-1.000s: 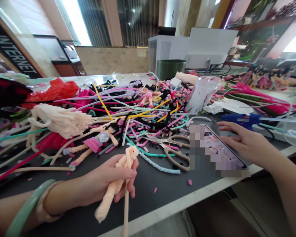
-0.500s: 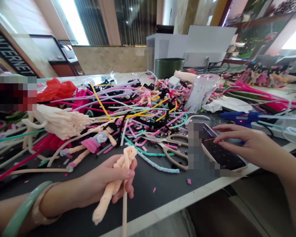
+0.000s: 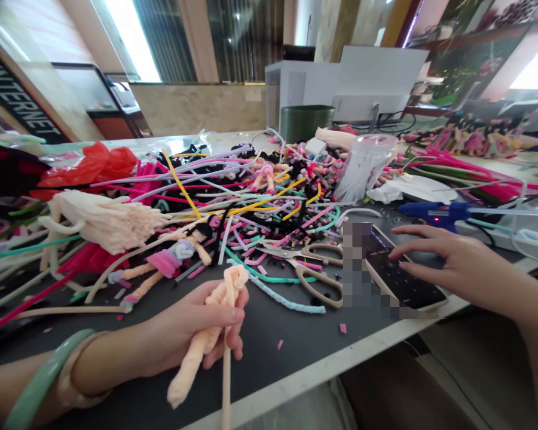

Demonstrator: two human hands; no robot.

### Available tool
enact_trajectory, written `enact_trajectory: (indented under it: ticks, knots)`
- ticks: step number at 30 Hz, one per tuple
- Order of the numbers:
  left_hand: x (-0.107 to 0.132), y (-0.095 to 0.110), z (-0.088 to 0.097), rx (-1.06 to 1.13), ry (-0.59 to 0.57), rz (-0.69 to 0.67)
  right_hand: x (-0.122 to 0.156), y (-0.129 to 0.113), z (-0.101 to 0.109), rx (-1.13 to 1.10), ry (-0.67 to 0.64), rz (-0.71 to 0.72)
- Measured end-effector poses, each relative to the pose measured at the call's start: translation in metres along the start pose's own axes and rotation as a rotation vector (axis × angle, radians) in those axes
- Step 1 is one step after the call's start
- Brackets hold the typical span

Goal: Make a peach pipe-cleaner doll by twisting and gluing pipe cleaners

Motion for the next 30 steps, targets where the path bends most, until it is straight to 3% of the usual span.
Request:
enact_trajectory:
  ticks: [3, 11, 30]
  knots:
    - [0.001, 0.0, 0.0, -0.005, -0.005, -0.007, 0.003, 0.008, 0.006, 0.013, 0.036, 0.026]
    - [0.001, 0.0, 0.0, 0.008, -0.006, 0.001, 0.009, 0.02, -0.003, 0.016, -0.078, 0.078]
    - [0.001, 0.0, 0.0, 0.04, -0.012, -0.002, 0.007, 0.001, -0.01, 0.022, -0.123, 0.189]
Point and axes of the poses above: each hand's wrist, its own x-axis away from the middle knuckle, its own z-axis out of the back of the hand, y = z × x, the point moved 6 cm from there along -x, towards the middle knuckle, and after that the axes turned 2 degrees about -x, right-handed, at the moved point
